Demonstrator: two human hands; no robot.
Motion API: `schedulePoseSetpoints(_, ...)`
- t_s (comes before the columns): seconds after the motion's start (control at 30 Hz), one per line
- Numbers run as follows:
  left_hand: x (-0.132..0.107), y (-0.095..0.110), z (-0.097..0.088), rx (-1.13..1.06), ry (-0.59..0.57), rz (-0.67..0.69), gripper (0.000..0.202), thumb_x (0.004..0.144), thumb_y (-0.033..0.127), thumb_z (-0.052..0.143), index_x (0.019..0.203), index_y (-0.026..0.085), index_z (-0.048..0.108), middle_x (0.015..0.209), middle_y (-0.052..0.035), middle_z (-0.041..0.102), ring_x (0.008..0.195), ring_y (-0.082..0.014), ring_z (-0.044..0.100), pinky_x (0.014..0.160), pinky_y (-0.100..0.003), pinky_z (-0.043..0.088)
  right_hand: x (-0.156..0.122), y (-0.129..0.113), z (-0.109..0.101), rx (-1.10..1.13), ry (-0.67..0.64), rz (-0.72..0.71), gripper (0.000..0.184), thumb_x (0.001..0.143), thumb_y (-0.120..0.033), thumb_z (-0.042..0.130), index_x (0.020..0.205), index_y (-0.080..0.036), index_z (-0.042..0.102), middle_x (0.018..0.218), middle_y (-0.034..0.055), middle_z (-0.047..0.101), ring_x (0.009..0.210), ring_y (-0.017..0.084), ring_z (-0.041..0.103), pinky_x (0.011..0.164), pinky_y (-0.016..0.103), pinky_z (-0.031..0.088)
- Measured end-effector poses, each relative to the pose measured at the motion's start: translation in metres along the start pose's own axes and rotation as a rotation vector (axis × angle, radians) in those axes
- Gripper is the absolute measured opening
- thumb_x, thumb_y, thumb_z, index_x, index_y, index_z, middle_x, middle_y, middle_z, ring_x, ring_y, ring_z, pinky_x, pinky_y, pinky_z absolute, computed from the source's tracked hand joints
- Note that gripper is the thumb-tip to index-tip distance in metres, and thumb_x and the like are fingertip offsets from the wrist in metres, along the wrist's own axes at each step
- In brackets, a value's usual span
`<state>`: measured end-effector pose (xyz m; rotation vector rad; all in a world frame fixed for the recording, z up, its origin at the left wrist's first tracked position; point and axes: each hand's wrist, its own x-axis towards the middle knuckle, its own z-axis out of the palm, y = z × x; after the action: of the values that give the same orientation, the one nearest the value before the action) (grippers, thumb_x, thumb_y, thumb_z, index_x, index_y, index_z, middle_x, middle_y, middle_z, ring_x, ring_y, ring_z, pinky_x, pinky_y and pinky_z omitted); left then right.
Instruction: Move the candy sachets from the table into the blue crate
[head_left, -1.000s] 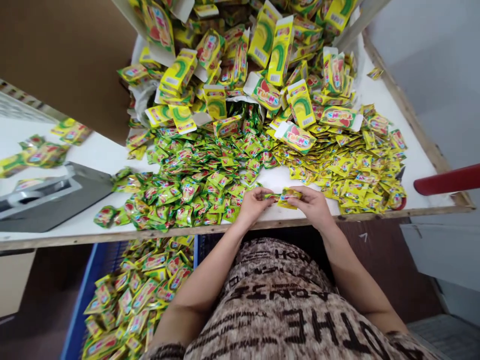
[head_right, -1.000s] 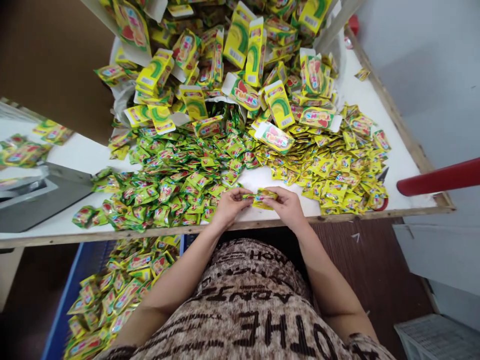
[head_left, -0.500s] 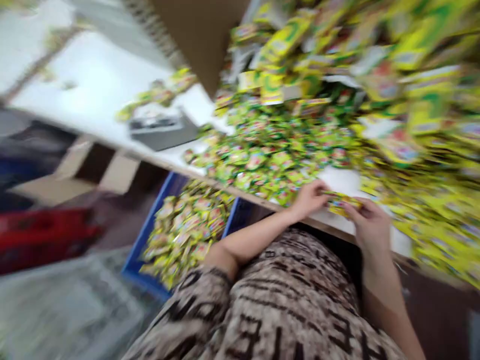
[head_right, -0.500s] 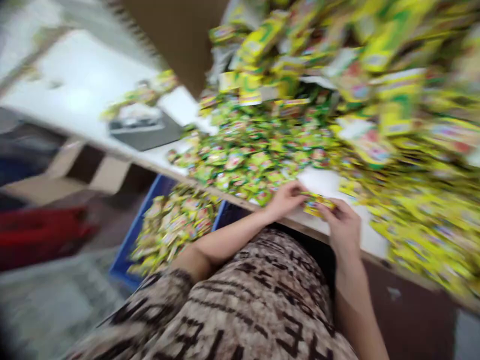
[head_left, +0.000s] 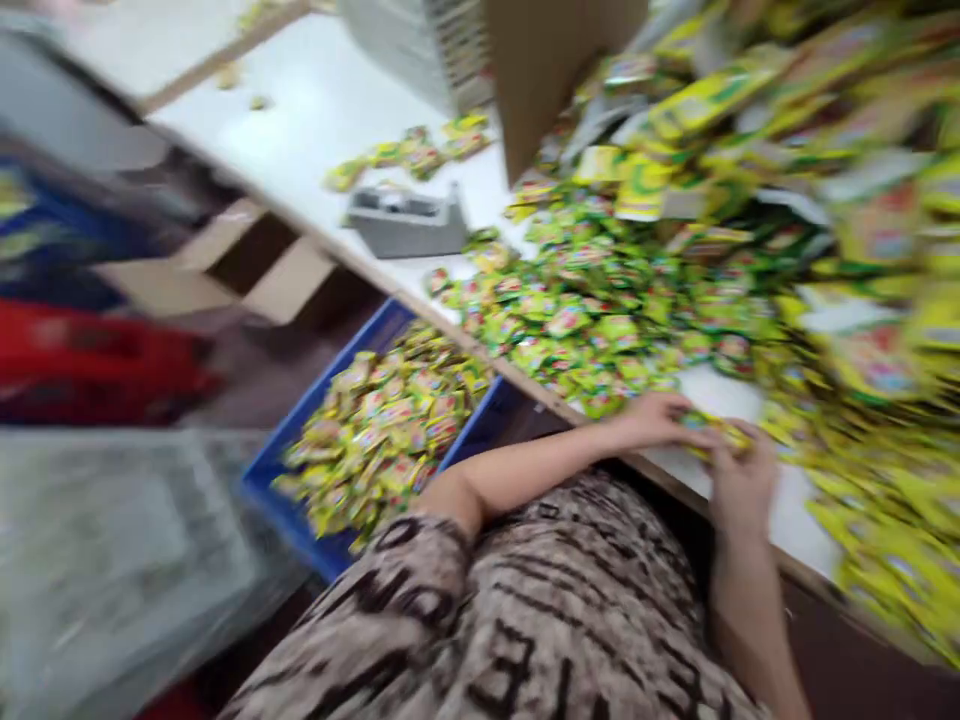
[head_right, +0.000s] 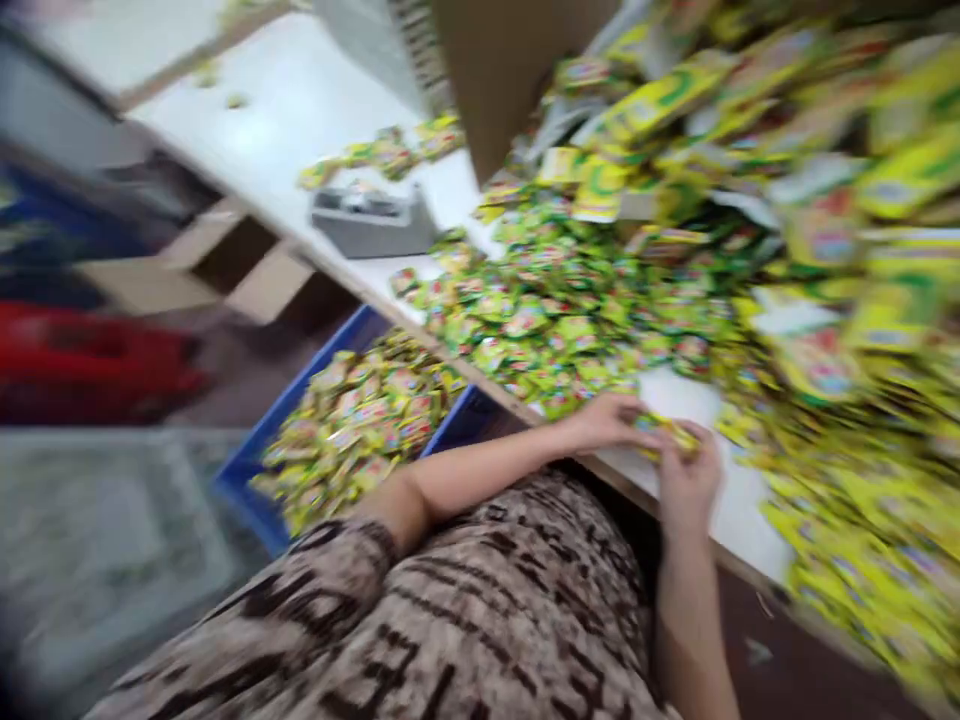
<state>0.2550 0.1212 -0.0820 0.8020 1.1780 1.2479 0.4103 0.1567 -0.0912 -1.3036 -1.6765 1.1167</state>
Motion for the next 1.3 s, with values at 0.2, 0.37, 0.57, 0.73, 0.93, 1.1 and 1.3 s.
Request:
schedulePoseSetpoints(0.2,0.001,0.002,-0.004,-0.022,-0.031,0.078,0.032,0.070,0.030,0.076,0.097,0.014,0.073,0.095,-0.0074,0.071,0.086,-0.0180,0.063,0.082,-0.029,0.049,-0.002,-0.016,0.004,0.133,-0.065,0.213,0.035,0.079,-0.050,0.064,0.093,-0.019,0.059,0.060,-0.0023,0.059,0.048,0.014,0.054,0.046,0.027,0.047)
schedulePoseSetpoints(0.37,0.007,0.002,0.009,0.350,-0.213,0.063,0.039,0.083,0.026,0.059,0.119,0.012,0.064,0.078,-0.0056,0.070,0.065,-0.0166,0.061,0.063,-0.027,0.050,-0.015,-0.017,-0.018,0.018,-0.015,0.175,0.030,0.084,-0.050,0.060,0.087,-0.019,0.057,0.054,-0.0057,0.053,0.044,0.012,0.051,0.045,0.024,0.041)
schedulePoseSetpoints(0.57,0.061,0.064,0.029,0.980,-0.147,0.517,0.030,0.087,0.030,0.061,0.114,0.019,0.065,0.102,-0.0093,0.070,0.095,-0.0229,0.063,0.088,-0.034,0.047,-0.013,0.000,-0.042,-0.117,0.099,0.100,0.031,0.084,-0.049,0.057,0.081,-0.018,0.058,0.064,-0.0018,0.058,0.059,0.014,0.056,0.056,0.024,0.045)
schedulePoseSetpoints(0.73,0.132,0.091,0.071,0.951,0.205,0.374,0.049,0.081,0.041,0.069,0.121,0.016,0.054,0.079,-0.0054,0.064,0.080,-0.0225,0.061,0.077,-0.031,0.044,-0.010,0.008,-0.043,0.063,0.014,0.220,0.036,0.079,-0.049,0.062,0.094,-0.016,0.063,0.068,-0.0012,0.062,0.043,0.011,0.053,0.044,0.024,0.044)
schedulePoseSetpoints(0.93,0.134,0.076,0.063,0.765,0.111,0.341,0.019,0.077,0.025,0.071,0.076,0.015,0.054,0.071,0.0008,0.052,0.070,-0.0142,0.050,0.067,-0.024,0.038,-0.014,0.003,-0.054,0.199,0.156,0.181,0.032,0.085,-0.048,0.061,0.091,-0.016,0.061,0.057,-0.0035,0.057,0.046,0.012,0.054,0.047,0.023,0.044)
schedulePoseSetpoints(1.1,0.070,0.083,0.024,0.967,-0.420,0.459,0.012,0.076,0.016,0.070,0.075,0.015,0.058,0.079,-0.0004,0.052,0.075,-0.0140,0.049,0.068,-0.024,0.038,-0.005,-0.025,-0.072,0.359,0.296,0.045,0.034,0.081,-0.040,0.070,0.107,-0.019,0.062,0.080,0.0012,0.067,0.054,0.012,0.058,0.054,0.027,0.049)
schedulePoseSetpoints(1.3,0.028,0.056,0.011,0.911,-0.435,0.470,0.005,0.081,0.015,0.066,0.085,0.015,0.062,0.089,-0.0044,0.056,0.079,-0.0146,0.054,0.073,-0.025,0.044,0.016,-0.054,-0.069,-0.087,0.100,-0.374,0.016,0.085,-0.031,0.067,0.096,-0.020,0.070,0.089,0.0056,0.068,0.082,0.019,0.063,0.074,0.033,0.051)
